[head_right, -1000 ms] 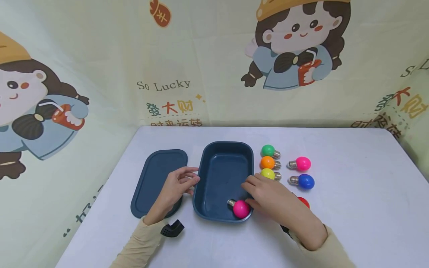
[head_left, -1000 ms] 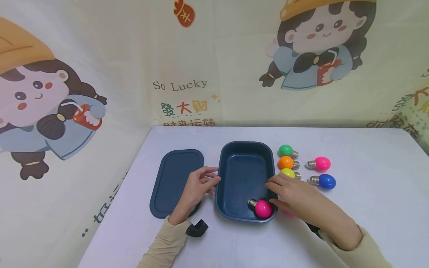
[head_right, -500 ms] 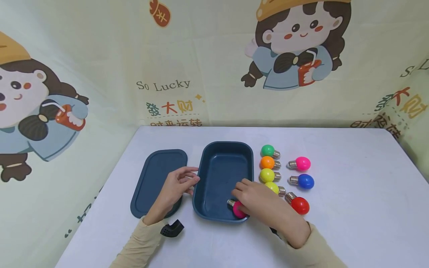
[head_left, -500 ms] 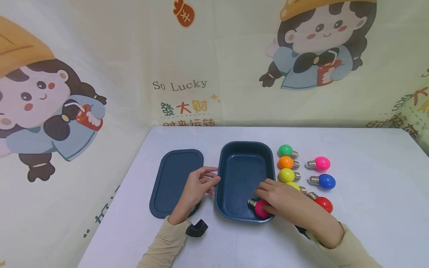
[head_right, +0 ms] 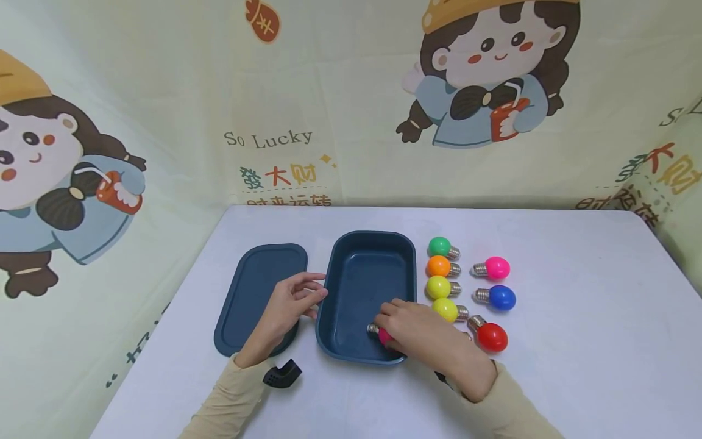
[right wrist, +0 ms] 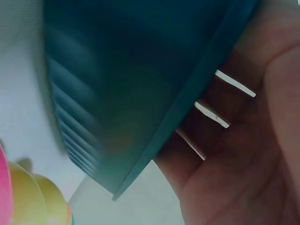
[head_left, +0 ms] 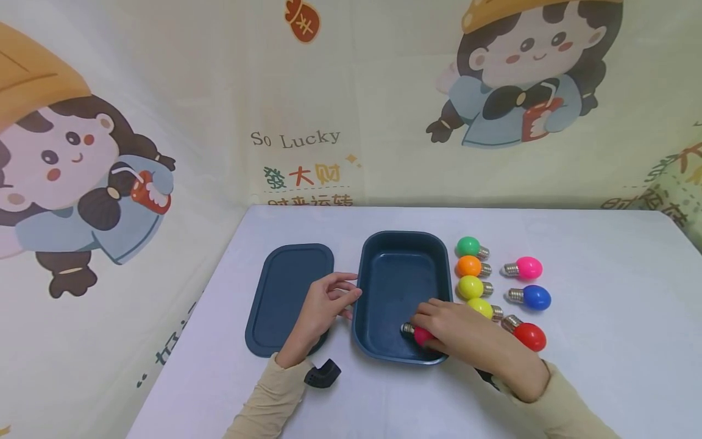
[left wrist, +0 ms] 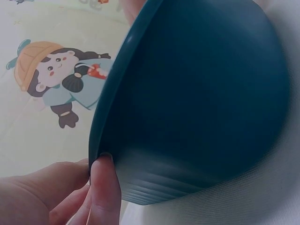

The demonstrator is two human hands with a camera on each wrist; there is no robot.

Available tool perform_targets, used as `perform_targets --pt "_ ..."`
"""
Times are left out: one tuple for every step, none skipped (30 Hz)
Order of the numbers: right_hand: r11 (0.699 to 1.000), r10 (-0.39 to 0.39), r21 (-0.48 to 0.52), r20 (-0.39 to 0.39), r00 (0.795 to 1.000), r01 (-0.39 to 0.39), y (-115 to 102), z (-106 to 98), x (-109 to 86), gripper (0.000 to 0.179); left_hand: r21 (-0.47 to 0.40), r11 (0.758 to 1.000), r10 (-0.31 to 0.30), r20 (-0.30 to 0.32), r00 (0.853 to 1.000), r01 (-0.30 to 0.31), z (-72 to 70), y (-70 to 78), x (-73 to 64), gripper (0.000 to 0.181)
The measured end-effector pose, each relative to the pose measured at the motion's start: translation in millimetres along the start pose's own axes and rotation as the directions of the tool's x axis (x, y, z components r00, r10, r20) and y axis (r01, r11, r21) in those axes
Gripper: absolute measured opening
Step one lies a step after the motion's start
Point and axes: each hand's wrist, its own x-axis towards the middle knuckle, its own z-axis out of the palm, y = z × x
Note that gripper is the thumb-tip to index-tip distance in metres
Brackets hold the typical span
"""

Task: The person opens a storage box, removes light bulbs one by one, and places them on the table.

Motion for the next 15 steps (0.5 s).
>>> perform_targets --pt "1.000 0.006 -0.002 0.005 1.000 -0.006 0.1 0.5 0.5 0.037 0.002 1.000 0.001 -0.001 1.000 -0.001 0.0 -0.2 0.2 0.039" --pt "1.000 0.010 -0.001 0.007 1.000 -0.010 0.2 0.8 1.0 0.037 0.004 1.000 0.001 -0.002 1.000 -0.001 0.1 -0.5 0.4 0.039" --pt "1.000 0.012 -0.002 0.008 1.000 -0.012 0.3 0.9 1.3 0.036 0.006 1.000 0.000 -0.003 1.000 0.000 0.0 -1.1 0.9 0.039" --pt "1.000 0.015 -0.002 0.009 1.000 -0.015 0.3 0.9 1.7 0.036 0.006 1.000 0.001 -0.003 1.000 -0.001 -0.1 -1.1 0.9 0.039" --pt "1.000 0.017 -0.001 0.009 1.000 -0.017 0.1 0.7 2.0 0.035 0.005 1.000 0.001 -0.003 1.000 -0.001 -0.2 -1.1 0.9 0.039" --pt "1.000 0.018 -0.001 0.011 1.000 -0.018 -0.1 0.4 2.2 0.035 0.004 1.000 0.002 -0.003 1.000 -0.002 -0.3 -1.1 0.9 0.039" --pt "1.000 0.019 0.000 0.012 1.000 -0.019 -0.4 0.0 2.5 0.035 0.004 1.000 0.002 -0.003 1.000 -0.002 -0.4 -1.1 0.9 0.039" --pt "1.000 0.019 0.000 0.015 1.000 -0.019 -0.7 -0.3 2.7 0.034 0.001 1.000 0.002 -0.002 1.000 -0.002 -0.4 -1.1 1.0 0.039" --pt "1.000 0.021 0.000 0.017 1.000 -0.021 -1.0 -0.6 3.0 0.034 0.000 1.000 0.001 0.000 1.000 -0.001 -0.5 -1.2 1.1 0.039" --pt "1.000 0.022 0.002 0.021 1.000 -0.022 -1.4 -1.1 3.2 0.034 0.000 1.000 0.001 0.000 1.000 -0.001 -0.6 -1.4 1.2 0.039" --pt "1.000 0.022 0.002 0.024 0.999 -0.022 -1.6 -1.4 3.4 0.034 0.001 1.000 0.001 0.001 1.000 -0.001 -0.6 -1.5 1.4 0.039" --pt "1.000 0.022 0.001 0.028 0.999 -0.022 -1.7 -1.7 3.6 0.034 0.001 1.000 0.001 0.001 1.000 -0.001 -0.6 -1.6 1.6 0.039" --pt "1.000 0.020 0.002 0.032 0.999 -0.020 -1.8 -2.0 3.7 0.033 0.002 1.000 0.001 0.001 1.000 -0.001 -0.6 -1.6 1.8 0.039" --pt "1.000 0.019 0.002 0.035 0.999 -0.019 -1.8 -2.4 3.8 0.033 0.002 1.000 0.002 0.002 1.000 -0.002 -0.7 -1.5 2.0 0.039" --pt "1.000 0.017 0.004 0.036 0.999 -0.017 -1.7 -2.7 3.7 0.033 0.002 1.000 0.001 0.002 1.000 -0.001 -0.7 -1.4 2.0 0.039"
